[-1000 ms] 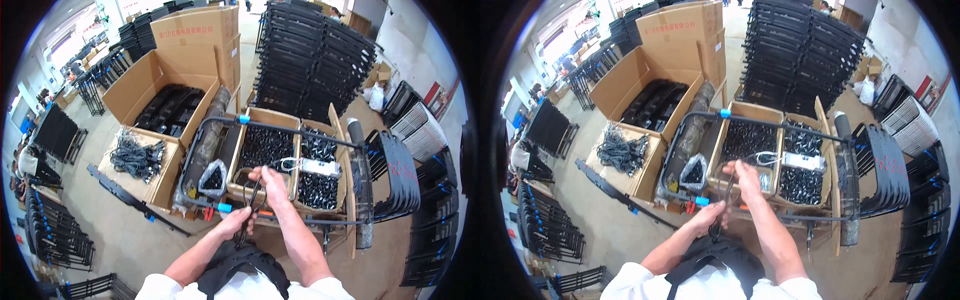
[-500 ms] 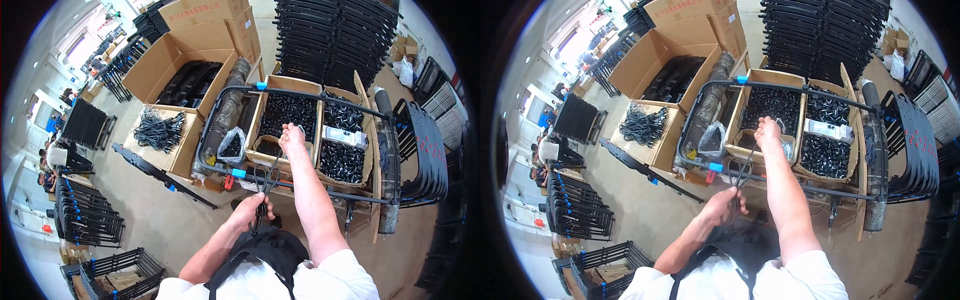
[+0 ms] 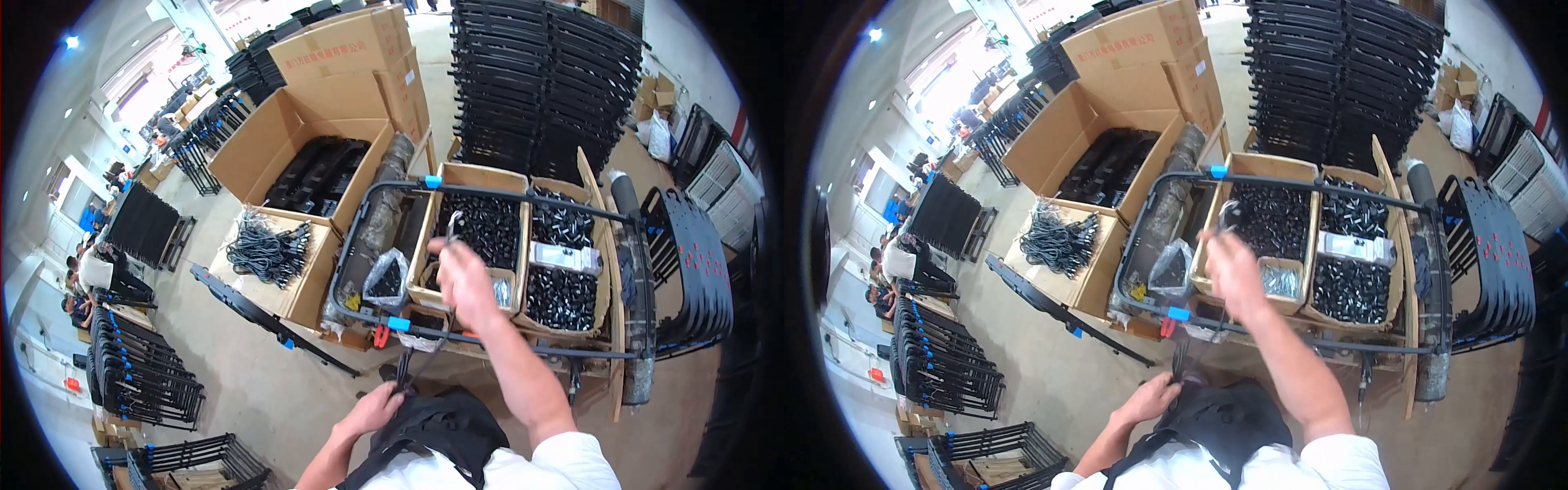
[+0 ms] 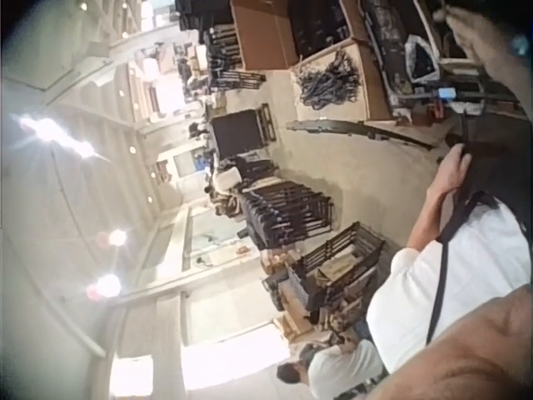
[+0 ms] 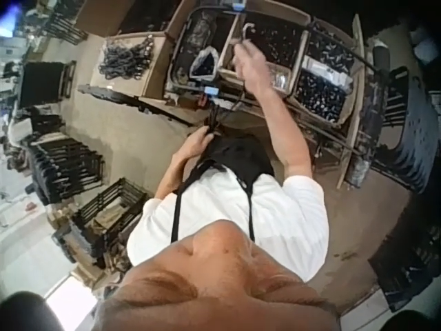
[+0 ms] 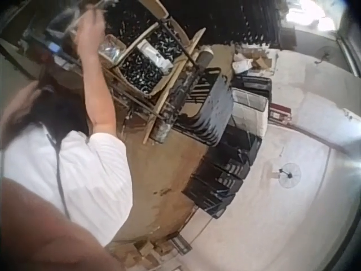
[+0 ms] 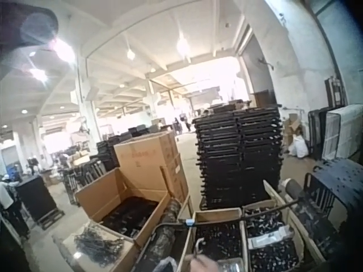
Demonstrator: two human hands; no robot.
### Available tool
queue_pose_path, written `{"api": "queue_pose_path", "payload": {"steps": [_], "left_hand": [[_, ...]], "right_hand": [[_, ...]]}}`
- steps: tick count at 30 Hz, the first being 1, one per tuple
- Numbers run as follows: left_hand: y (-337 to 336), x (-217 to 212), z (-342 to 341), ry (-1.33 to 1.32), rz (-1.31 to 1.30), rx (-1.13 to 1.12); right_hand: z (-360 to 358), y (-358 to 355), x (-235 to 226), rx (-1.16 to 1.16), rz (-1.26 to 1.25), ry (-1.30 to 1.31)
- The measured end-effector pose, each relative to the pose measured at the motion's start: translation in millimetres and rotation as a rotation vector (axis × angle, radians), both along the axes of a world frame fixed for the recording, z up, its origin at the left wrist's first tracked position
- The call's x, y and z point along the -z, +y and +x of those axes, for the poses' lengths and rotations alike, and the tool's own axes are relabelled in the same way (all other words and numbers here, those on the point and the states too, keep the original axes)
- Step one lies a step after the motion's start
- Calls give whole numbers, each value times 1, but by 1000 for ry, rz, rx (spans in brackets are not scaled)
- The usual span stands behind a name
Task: Assembling the handle, housing, and wiring components of a walk-behind lawnmower in a factory setting.
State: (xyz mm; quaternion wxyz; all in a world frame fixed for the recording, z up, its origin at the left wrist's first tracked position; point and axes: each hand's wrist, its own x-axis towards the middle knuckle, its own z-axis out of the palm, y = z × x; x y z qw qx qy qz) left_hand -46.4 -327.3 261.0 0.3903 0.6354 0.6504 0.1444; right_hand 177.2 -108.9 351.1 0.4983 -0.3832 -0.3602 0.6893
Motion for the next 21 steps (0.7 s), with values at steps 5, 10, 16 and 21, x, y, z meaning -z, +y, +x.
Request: {"api": "queue_pose_path", "payload": {"steps": [5,10,16,21], "left_hand": [[10,-68,-53,82,341,-242],[53,-132,-61,-99,824,-486],[80,-93,-58,-730,247,-290],[73,-76,-52,-1041,40,-239]], "right_hand": [[-26,-88,1,-393,-8,93],[-43,-123,6,-627,279,-192],[-48,-127,12,-687,518,-281],[-42,-130,17,-664,484,-308]]}}
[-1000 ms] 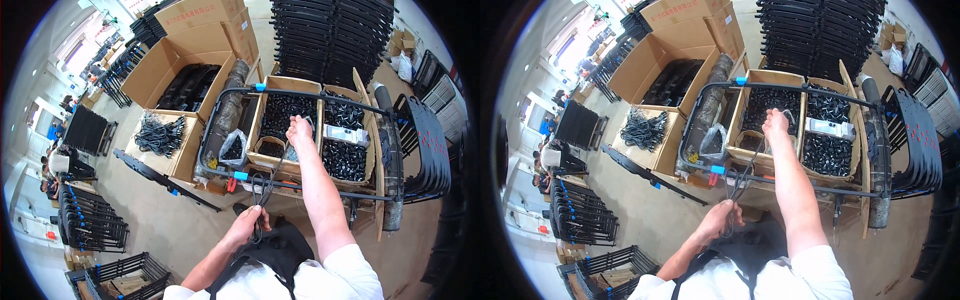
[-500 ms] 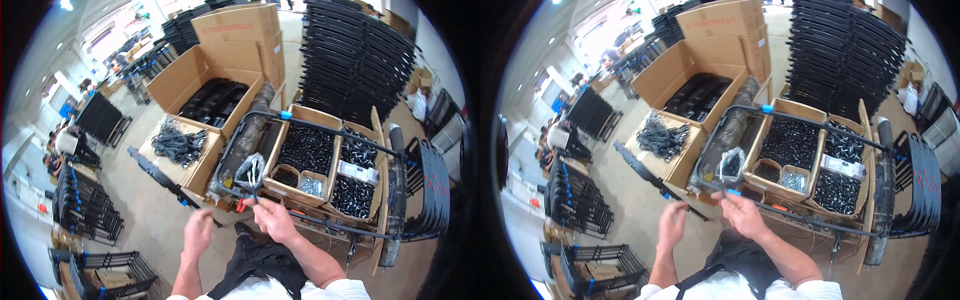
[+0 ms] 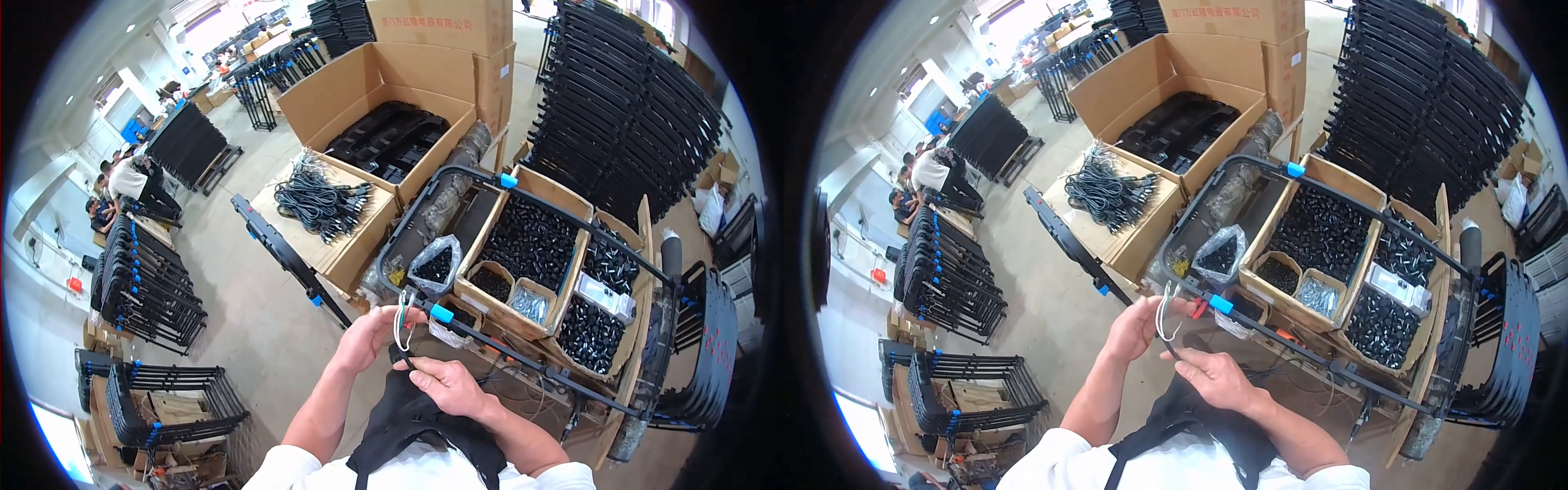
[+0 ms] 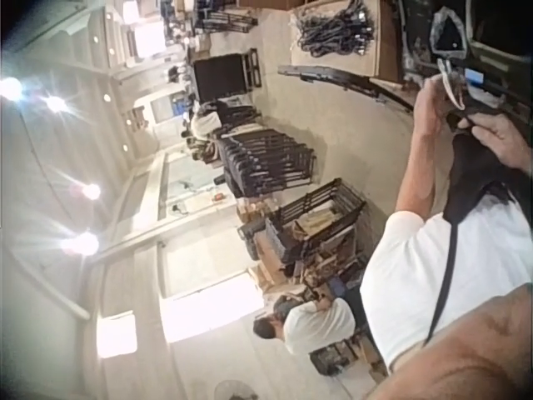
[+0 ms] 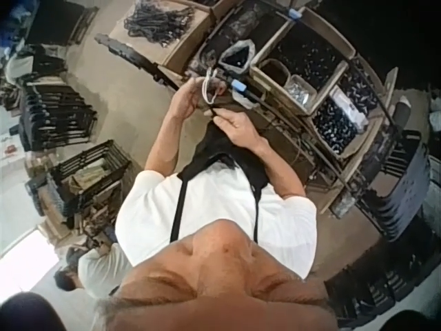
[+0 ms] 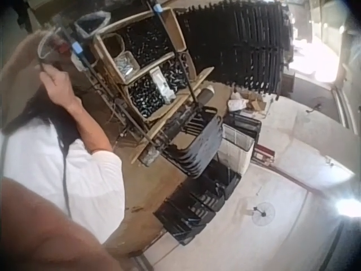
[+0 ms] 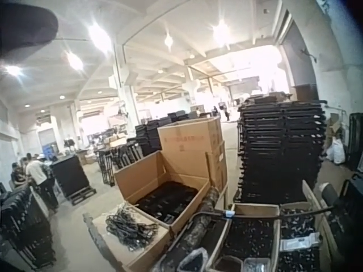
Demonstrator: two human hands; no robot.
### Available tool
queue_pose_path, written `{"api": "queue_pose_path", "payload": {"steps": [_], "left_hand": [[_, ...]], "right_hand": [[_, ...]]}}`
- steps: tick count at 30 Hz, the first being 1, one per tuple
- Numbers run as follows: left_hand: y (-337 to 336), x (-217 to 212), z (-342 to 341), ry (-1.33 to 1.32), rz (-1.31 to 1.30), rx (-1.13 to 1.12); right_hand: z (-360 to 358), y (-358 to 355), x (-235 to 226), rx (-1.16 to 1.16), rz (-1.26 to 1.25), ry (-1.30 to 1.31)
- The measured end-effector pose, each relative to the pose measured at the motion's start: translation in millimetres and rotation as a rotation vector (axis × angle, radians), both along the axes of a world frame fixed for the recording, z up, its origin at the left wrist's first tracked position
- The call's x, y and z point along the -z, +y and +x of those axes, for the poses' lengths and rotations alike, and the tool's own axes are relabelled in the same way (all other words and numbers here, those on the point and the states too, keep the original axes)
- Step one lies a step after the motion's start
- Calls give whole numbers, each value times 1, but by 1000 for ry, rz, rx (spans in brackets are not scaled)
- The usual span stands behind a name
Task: Assembling the handle, housing, and wiring components of a walk-behind lawnmower in a factory setting.
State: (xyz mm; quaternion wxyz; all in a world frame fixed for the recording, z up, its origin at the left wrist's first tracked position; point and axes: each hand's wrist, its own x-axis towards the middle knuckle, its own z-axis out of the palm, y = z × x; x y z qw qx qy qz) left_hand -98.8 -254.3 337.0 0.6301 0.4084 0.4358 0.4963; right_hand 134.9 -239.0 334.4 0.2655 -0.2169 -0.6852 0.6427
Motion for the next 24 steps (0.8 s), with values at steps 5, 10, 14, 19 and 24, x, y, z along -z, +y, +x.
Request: {"api": "queue_pose_path", "payload": {"steps": [5,10,14,19,24], "left_hand": [[3,-5,15,315,-48,-239],[-7,-9,19,977,171,-461],[-16,-2,15,929,299,-501],[-25,-1,0,1072,424,-373],[-33,5,-8,836,-41,-253]], "right_hand": [[4,-4,15,-56,-106,-214],[-4,-14,39,35,-42,-200],[-10,-18,38,-14,-31,-240],[-15,-22,26,-95,-13,-316],[-18,-24,21,-149,27,-398]]}}
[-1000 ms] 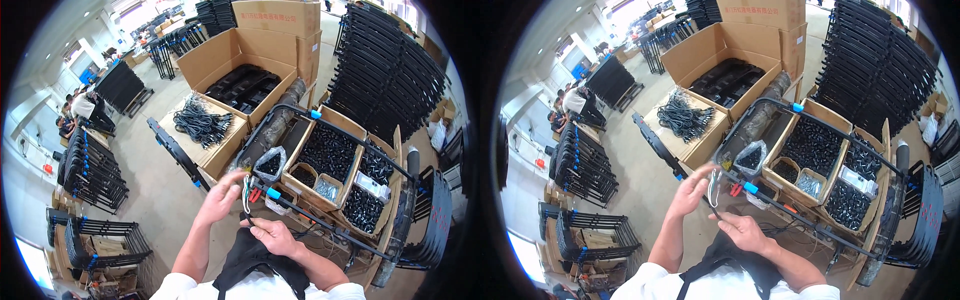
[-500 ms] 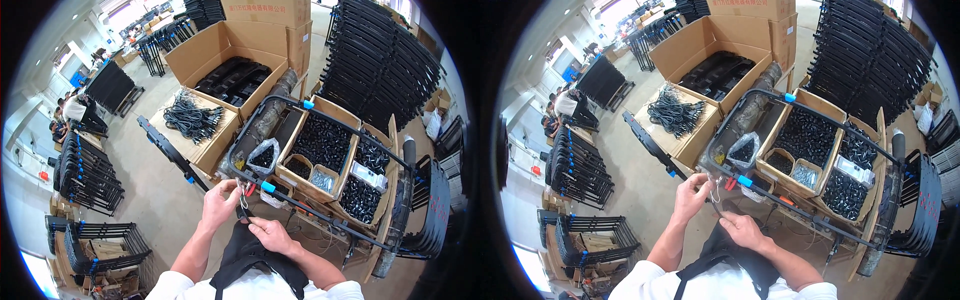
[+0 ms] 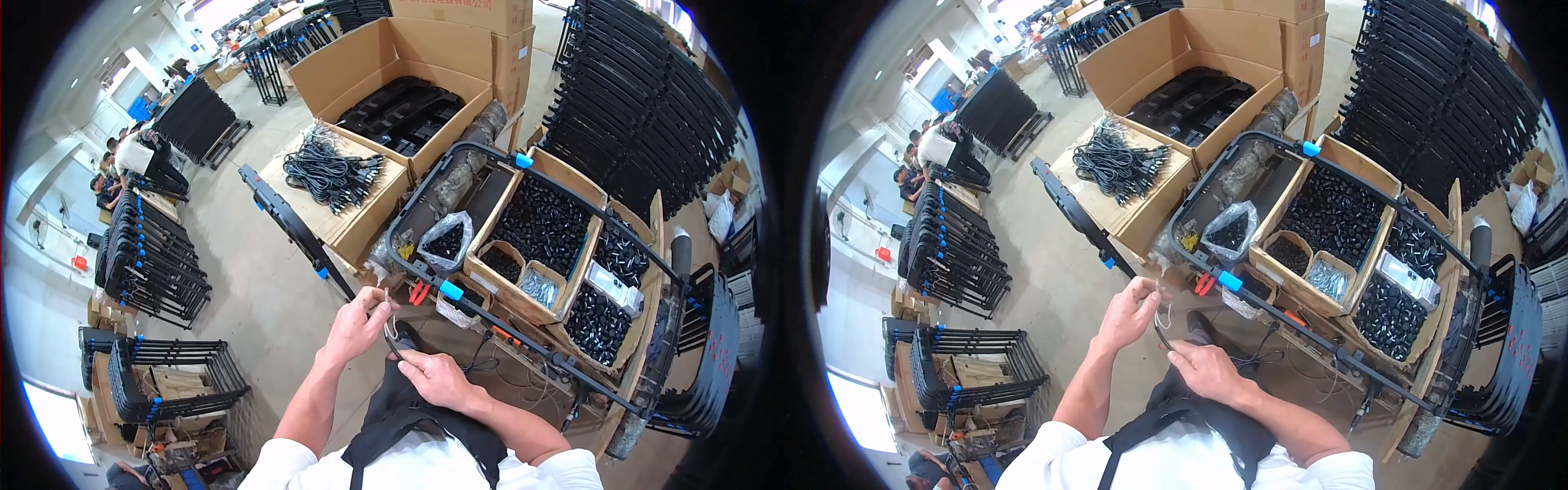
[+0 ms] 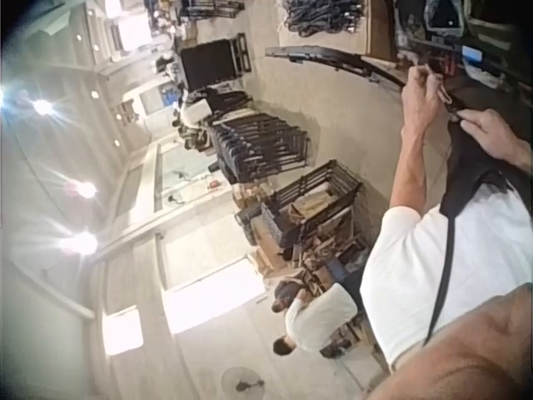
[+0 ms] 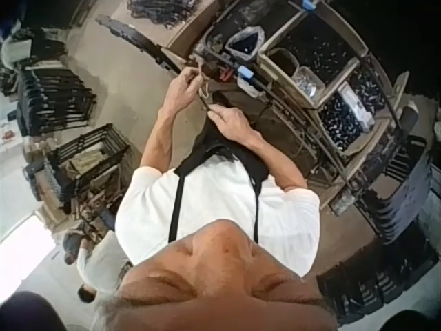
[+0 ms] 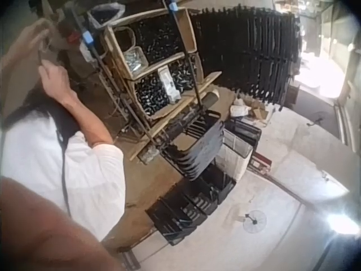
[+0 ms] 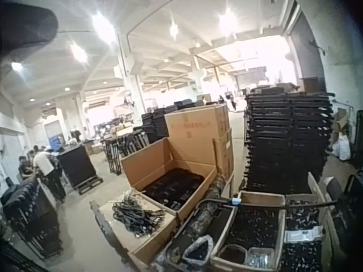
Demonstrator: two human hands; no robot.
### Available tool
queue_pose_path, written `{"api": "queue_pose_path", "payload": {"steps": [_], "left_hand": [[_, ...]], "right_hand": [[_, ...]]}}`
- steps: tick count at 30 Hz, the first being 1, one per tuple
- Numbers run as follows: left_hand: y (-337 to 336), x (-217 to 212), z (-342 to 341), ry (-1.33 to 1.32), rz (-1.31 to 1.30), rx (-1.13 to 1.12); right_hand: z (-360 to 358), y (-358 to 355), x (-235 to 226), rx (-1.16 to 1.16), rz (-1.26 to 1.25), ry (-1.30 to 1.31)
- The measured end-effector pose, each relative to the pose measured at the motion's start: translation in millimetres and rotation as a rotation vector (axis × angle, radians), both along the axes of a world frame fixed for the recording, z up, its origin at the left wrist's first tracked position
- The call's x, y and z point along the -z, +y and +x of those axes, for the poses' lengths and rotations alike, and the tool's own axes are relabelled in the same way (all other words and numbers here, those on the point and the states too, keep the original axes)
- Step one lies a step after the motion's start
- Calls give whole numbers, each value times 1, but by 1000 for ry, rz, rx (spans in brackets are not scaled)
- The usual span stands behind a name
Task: Assembling the handle, housing, and wiring components of a walk-behind lawnmower in a factory setting.
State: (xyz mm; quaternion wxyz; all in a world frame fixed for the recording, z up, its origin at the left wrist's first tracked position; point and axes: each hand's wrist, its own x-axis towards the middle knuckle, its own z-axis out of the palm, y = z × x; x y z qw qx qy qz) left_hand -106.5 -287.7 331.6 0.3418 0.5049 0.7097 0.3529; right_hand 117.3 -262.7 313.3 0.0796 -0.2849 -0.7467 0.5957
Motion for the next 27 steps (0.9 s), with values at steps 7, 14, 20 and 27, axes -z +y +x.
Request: {"api": "queue_pose_path", "payload": {"steps": [7,14,20,27], "left_hand": [[-12,29,-11,-56,-97,-129],[-10,21,-15,-80,-320,10],[-12,19,-22,-6,-581,28],[-19,48,-31,-609,-436,275]], "right_hand": [[-1,-11,24,92,376,147],[1,-13,27,20,487,76],[1,-11,28,2,566,18],[-1,-13,27,-60,512,40]]}}
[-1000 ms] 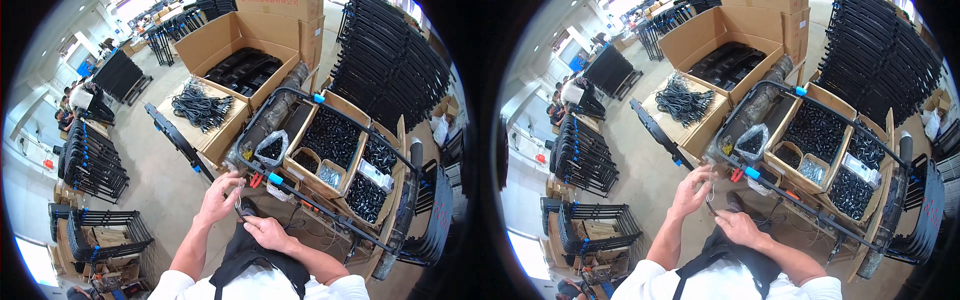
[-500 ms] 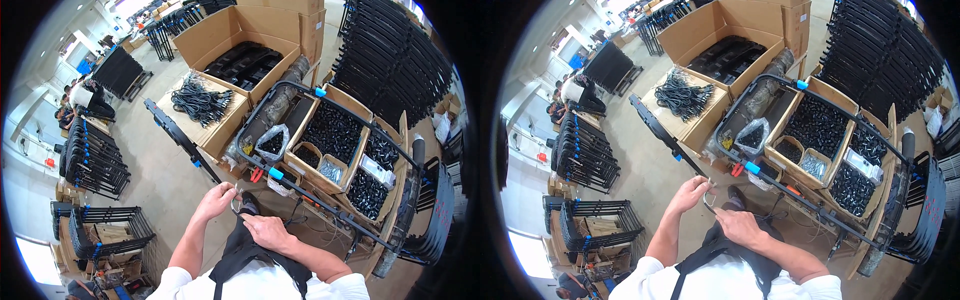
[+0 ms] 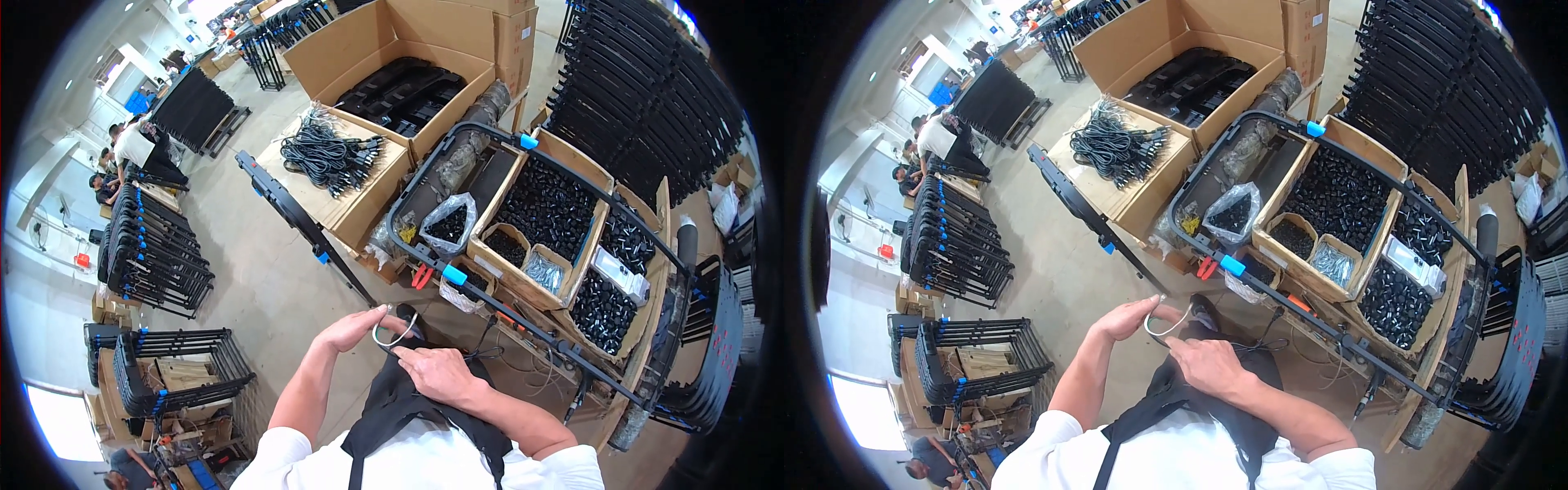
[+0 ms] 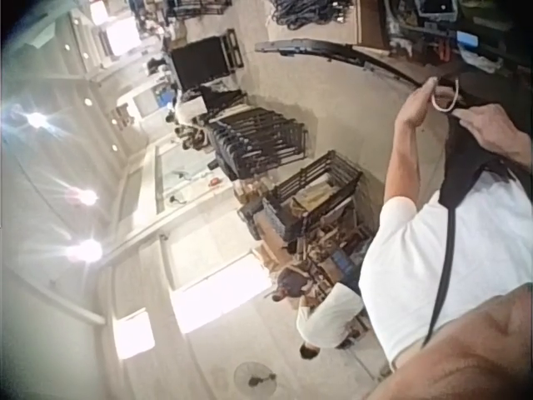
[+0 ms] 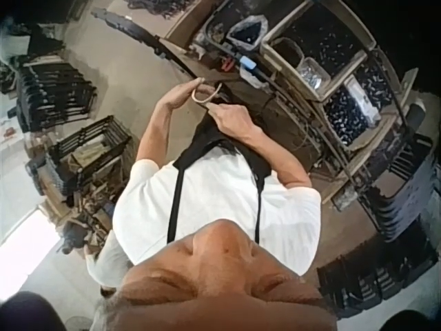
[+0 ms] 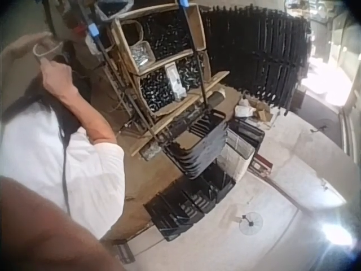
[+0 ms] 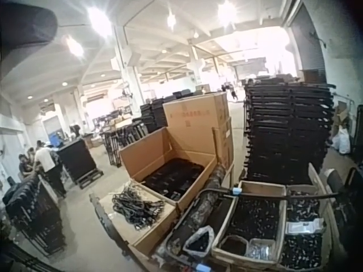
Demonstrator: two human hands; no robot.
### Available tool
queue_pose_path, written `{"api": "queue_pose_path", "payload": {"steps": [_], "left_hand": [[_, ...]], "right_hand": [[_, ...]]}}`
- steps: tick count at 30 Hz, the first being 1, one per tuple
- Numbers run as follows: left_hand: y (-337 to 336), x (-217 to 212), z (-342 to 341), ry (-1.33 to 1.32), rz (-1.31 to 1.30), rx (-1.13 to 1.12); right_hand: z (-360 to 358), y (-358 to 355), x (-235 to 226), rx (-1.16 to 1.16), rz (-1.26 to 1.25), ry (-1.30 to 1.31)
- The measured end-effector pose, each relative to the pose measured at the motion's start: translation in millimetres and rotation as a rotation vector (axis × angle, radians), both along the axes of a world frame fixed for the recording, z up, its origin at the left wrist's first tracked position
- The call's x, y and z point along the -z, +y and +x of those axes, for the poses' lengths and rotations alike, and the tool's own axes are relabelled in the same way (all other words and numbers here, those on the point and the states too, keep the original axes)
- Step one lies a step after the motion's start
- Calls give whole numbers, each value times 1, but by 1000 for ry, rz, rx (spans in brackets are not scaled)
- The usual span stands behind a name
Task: Assembling the handle, housing, and wiring components of a walk-behind lawnmower in a factory setting.
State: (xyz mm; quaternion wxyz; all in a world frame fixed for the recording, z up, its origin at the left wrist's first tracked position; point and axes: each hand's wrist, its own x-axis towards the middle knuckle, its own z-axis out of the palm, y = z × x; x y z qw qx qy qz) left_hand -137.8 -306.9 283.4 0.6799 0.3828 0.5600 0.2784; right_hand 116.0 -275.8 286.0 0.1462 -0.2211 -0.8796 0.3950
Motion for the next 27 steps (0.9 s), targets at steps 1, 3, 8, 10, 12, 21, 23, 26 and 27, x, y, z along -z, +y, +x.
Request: {"api": "queue_pose_path", "payload": {"steps": [1,3,8,10,12,21,23,26,27], "left_hand": [[-1,4,1,-223,-16,-48],[-3,9,-1,-291,54,-49],[-6,-1,11,-147,213,-207],[-8,-9,10,-58,243,-222],[-14,-17,6,339,467,-177],[-21,-76,-27,154,545,-237],[-13,-87,-34,-72,459,-263],[2,-83,-55,-240,429,-242],[6,-84,-61,-409,305,-260]], "right_hand": [[0,-1,-1,-13,-43,-14],[1,-3,-3,-29,-86,-28],[0,-7,-1,5,-139,-4],[-3,-8,-6,7,-147,-13],[-6,-9,-16,0,-157,-20],[-28,-4,-92,-55,-224,-44],[-34,-3,-104,-24,-271,-21],[-50,0,-114,18,-349,4],[-56,3,-119,16,-457,-7]]}}
